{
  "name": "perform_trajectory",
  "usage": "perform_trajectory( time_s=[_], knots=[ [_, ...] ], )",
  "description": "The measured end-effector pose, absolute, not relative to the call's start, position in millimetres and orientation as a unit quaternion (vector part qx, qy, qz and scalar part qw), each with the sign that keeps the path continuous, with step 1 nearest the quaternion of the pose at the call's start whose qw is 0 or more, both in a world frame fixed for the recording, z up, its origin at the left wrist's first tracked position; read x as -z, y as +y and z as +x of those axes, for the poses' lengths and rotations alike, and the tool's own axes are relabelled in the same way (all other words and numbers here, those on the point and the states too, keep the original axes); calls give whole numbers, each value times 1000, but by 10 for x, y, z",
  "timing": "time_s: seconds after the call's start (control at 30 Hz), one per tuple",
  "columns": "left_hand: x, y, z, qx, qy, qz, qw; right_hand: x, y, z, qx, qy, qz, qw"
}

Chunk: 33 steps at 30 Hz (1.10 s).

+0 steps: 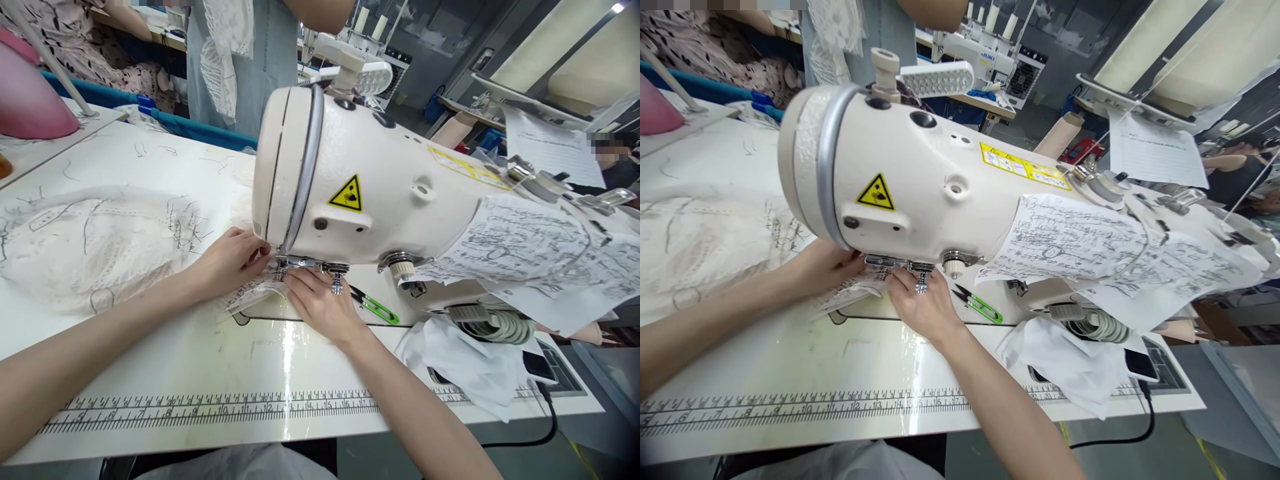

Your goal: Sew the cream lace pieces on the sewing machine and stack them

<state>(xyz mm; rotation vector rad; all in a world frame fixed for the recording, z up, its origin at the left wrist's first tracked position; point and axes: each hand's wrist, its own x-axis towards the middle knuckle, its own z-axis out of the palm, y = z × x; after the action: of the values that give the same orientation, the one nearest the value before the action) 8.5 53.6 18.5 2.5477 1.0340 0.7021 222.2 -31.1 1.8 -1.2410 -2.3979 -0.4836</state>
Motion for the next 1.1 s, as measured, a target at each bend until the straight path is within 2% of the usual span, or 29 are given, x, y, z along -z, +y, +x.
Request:
perform_trajectory(
  time_s=[0.3,0.5,1.1],
  knots=[
    [-211,518,102,-260,400,861,177,-30,-299,2236,163,-864,-435,195],
    [-126,522,144,-187,401,881,168,-34,-302,2232,168,-864,-435,187],
    [-248,503,150,-147,453,851,221,-25,-273,2251,169,-869,-424,188]
  ],
)
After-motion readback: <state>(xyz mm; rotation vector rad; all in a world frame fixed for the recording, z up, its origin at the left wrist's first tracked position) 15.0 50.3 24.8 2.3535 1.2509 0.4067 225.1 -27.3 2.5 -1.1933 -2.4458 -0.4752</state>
